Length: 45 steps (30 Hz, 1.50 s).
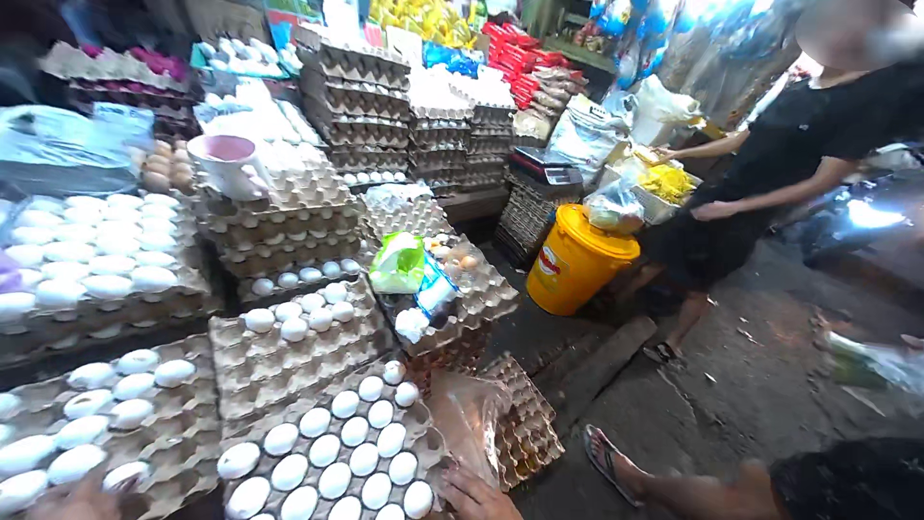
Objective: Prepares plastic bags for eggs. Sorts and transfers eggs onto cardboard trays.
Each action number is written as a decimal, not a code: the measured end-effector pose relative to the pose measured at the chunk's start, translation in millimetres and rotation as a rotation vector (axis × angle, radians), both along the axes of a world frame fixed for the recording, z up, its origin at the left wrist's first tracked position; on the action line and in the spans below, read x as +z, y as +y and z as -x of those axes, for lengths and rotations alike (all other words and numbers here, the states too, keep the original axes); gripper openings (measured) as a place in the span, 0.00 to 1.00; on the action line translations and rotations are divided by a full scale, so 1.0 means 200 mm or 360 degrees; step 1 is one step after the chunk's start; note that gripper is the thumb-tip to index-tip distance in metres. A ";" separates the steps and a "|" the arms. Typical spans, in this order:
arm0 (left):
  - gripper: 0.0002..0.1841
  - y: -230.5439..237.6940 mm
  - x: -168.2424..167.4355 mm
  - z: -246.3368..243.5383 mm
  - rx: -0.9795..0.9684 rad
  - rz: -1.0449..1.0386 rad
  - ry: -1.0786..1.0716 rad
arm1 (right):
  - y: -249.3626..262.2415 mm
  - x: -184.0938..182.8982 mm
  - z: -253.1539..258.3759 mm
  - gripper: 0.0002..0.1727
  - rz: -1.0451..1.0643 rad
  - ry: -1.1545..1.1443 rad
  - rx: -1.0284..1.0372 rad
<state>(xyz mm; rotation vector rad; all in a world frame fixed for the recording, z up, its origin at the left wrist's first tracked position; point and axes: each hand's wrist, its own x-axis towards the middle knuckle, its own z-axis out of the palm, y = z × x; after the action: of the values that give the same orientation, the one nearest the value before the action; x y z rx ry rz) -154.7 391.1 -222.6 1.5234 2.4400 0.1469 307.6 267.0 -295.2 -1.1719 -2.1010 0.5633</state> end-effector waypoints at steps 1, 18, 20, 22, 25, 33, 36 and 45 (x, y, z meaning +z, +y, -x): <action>0.29 -0.02 0.01 0.00 0.0006 -0.0009 -0.0044 | 0.00 0.01 0.01 0.19 0.0048 -0.0005 0.0006; 0.30 0.08 -0.01 0.04 0.0100 0.0170 0.0002 | 0.01 -0.08 0.03 0.21 0.0047 -0.0025 -0.0006; 0.31 0.10 0.01 0.03 0.0093 0.0242 0.0036 | 0.01 -0.08 0.03 0.20 0.0047 -0.0019 -0.0017; 0.30 0.12 0.01 0.04 0.0087 0.0320 0.0080 | 0.01 -0.09 0.03 0.20 0.0019 -0.0020 -0.0005; 0.32 0.13 0.01 0.03 0.0101 0.0369 0.0158 | 0.02 -0.09 0.03 0.20 -0.0006 -0.0035 0.0012; 0.31 0.15 -0.01 0.10 0.0085 0.0356 -0.0010 | 0.02 -0.10 0.03 0.20 -0.0021 -0.0048 0.0005; 0.31 0.15 0.02 0.11 0.0057 0.0376 -0.0069 | 0.02 -0.10 0.03 0.20 -0.0040 -0.0052 -0.0009; 0.29 0.10 0.07 0.17 0.0048 0.0227 -0.0366 | 0.02 -0.10 0.03 0.22 -0.0089 -0.0062 0.0036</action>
<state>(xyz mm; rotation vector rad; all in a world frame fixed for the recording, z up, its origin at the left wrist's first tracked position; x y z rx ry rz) -189.1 411.8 -209.2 1.3309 2.2424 0.1424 302.5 271.6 -314.6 -1.1377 -2.1514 0.4927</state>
